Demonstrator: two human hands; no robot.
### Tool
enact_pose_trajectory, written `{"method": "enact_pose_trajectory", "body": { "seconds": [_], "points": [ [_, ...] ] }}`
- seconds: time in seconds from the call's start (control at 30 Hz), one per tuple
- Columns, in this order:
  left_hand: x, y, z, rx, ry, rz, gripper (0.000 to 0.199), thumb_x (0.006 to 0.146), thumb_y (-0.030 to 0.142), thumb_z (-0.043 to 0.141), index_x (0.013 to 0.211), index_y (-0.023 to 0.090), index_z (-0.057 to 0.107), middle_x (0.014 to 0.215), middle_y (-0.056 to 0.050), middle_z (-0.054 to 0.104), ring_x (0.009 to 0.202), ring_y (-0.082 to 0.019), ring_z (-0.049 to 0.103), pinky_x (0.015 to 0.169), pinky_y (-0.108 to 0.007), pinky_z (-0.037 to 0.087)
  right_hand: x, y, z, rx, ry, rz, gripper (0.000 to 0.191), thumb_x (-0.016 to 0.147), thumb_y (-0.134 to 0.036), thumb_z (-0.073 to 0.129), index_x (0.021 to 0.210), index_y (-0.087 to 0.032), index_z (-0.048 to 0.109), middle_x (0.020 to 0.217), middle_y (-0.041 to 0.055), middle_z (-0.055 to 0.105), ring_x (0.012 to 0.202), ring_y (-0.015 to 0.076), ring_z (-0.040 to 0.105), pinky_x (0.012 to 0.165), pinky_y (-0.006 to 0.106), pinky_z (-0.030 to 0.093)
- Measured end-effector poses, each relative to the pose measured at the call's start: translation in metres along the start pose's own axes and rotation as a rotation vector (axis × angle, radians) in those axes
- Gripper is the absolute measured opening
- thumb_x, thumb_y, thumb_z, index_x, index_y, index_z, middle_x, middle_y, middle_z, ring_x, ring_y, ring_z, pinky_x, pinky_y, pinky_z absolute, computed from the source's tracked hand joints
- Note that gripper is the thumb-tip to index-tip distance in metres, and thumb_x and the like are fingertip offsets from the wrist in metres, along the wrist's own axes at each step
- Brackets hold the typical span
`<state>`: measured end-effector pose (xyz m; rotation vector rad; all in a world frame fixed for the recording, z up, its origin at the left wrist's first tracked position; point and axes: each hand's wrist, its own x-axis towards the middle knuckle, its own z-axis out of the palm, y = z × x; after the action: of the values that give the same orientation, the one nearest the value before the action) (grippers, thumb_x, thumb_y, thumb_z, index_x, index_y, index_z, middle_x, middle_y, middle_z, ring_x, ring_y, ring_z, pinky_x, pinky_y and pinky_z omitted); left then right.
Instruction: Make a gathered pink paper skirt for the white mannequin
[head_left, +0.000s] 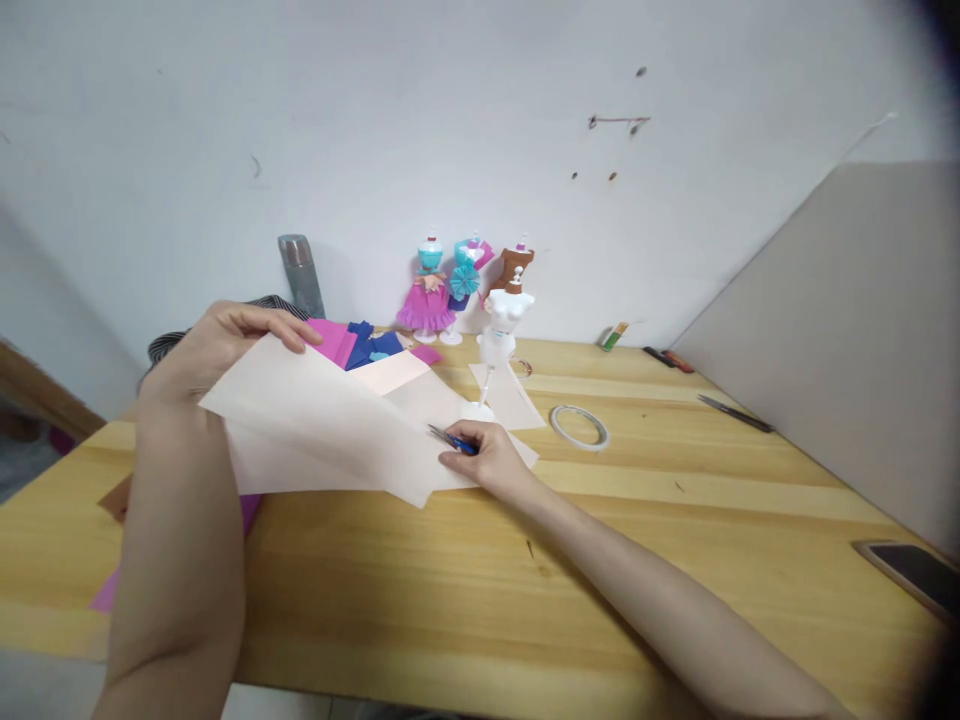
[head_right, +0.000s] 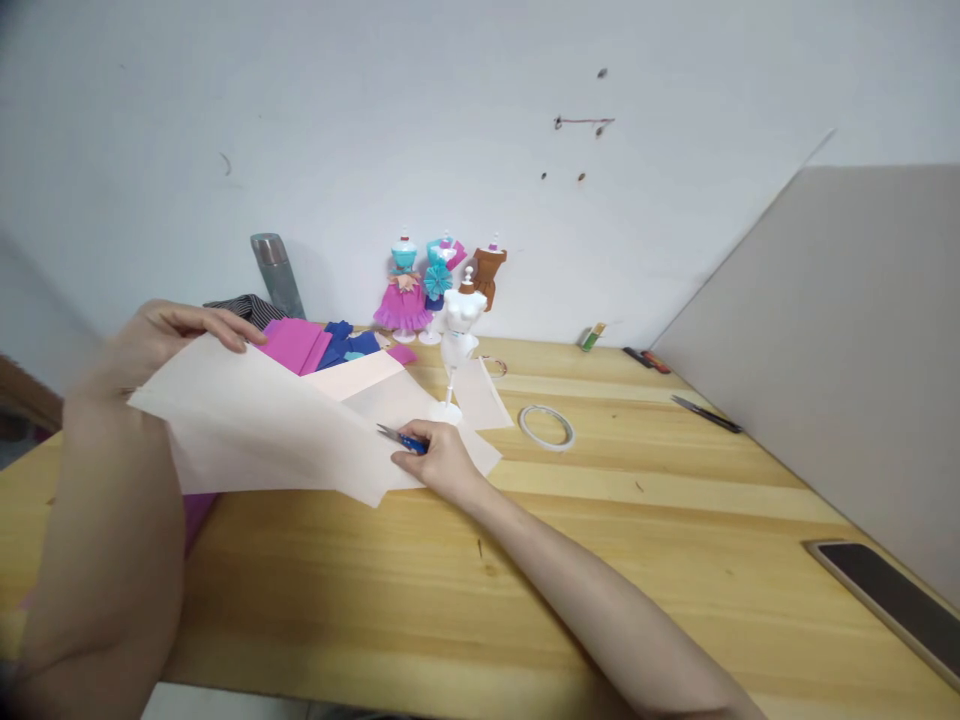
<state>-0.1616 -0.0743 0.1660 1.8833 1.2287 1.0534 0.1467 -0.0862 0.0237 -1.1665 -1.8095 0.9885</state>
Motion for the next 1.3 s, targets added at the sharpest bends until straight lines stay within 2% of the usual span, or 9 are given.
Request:
{"method": "enact_pose_trajectory", "body": {
  "seconds": [0.3,0.63,0.77,0.87,0.93,1.0,1.07,1.2,1.3],
  "points": [
    [0.007,-0.005,0.003,-0.009,0.015,-0.055,0.008,0.071,0.029,0.074,0.068,0.021,0.073,0.097,0.000,0.071,0.088,-0.019,0.063,0.075,-0.031,0.050,0.000,0.001,-0.009,0.068,-0.088,0.067,0.023,0.067,-0.036,0.064,0.060,-0.016,0.056,0.056,-0.0038,0.041,0.053,0.0087,0.033,0.050,0.024,0.024],
    [0.015,-0.026,0.005,-0.068,-0.030,-0.186,0.012,0.070,0.032,0.075,0.069,0.020,0.072,0.096,0.002,0.073,0.084,-0.016,0.064,0.074,-0.030,0.051,0.003,0.005,-0.021,0.126,-0.204,0.092,0.038,0.072,-0.045,0.061,0.052,-0.018,0.044,0.052,-0.0052,0.031,0.049,0.0071,0.026,0.048,0.024,0.019],
    [0.018,-0.037,0.007,-0.051,-0.033,-0.206,0.009,0.068,0.028,0.074,0.070,0.020,0.071,0.098,0.001,0.072,0.086,-0.017,0.064,0.073,-0.030,0.051,0.005,0.009,-0.020,0.051,-0.200,0.090,0.035,0.075,-0.044,0.058,0.056,-0.017,0.048,0.053,-0.0048,0.033,0.050,0.0071,0.026,0.047,0.024,0.018],
    [0.025,-0.044,0.010,-0.031,0.013,-0.259,0.009,0.066,0.024,0.071,0.070,0.016,0.068,0.098,-0.004,0.071,0.082,-0.017,0.064,0.072,-0.030,0.051,0.007,0.013,-0.020,-0.009,-0.173,0.050,0.029,0.075,-0.040,0.057,0.062,-0.015,0.055,0.056,-0.0039,0.038,0.053,0.0078,0.031,0.049,0.023,0.023],
    [0.028,-0.044,0.011,-0.013,0.105,-0.252,0.007,0.067,0.019,0.066,0.070,0.013,0.066,0.097,-0.006,0.071,0.084,-0.016,0.064,0.077,-0.031,0.051,0.008,0.017,-0.020,-0.040,-0.155,0.041,0.027,0.074,-0.038,0.057,0.062,-0.014,0.056,0.056,-0.0036,0.040,0.054,0.0082,0.033,0.050,0.023,0.024],
    [0.029,-0.041,0.011,0.071,0.213,-0.229,0.011,0.070,0.017,0.060,0.076,0.012,0.067,0.096,-0.007,0.071,0.091,-0.016,0.062,0.089,-0.032,0.048,0.008,0.020,-0.021,-0.061,-0.138,0.056,0.026,0.074,-0.036,0.057,0.059,-0.015,0.054,0.055,-0.0040,0.039,0.053,0.0082,0.033,0.050,0.023,0.024],
    [0.030,-0.038,0.009,0.194,0.250,-0.219,0.022,0.073,0.020,0.057,0.089,0.013,0.069,0.100,-0.006,0.070,0.096,-0.017,0.061,0.096,-0.035,0.045,0.008,0.023,-0.022,-0.066,-0.132,0.083,0.026,0.074,-0.035,0.056,0.057,-0.015,0.052,0.053,-0.0045,0.038,0.051,0.0079,0.032,0.050,0.023,0.023],
    [0.035,-0.043,0.014,0.398,0.133,-0.208,0.040,0.077,0.035,0.056,0.111,0.017,0.066,0.116,-0.007,0.067,0.108,-0.022,0.060,0.099,-0.035,0.044,0.009,0.027,-0.022,-0.055,-0.143,0.123,0.026,0.073,-0.035,0.055,0.056,-0.016,0.051,0.051,-0.0049,0.038,0.050,0.0074,0.031,0.049,0.023,0.022],
    [0.045,-0.054,0.037,0.617,0.021,-0.211,0.039,0.079,0.034,0.053,0.107,0.011,0.067,0.114,-0.014,0.068,0.105,-0.028,0.062,0.094,-0.041,0.046,0.009,0.031,-0.022,-0.045,-0.166,0.144,0.028,0.072,-0.036,0.055,0.053,-0.016,0.047,0.050,-0.0052,0.037,0.049,0.0070,0.030,0.049,0.023,0.021]
  ]
}}
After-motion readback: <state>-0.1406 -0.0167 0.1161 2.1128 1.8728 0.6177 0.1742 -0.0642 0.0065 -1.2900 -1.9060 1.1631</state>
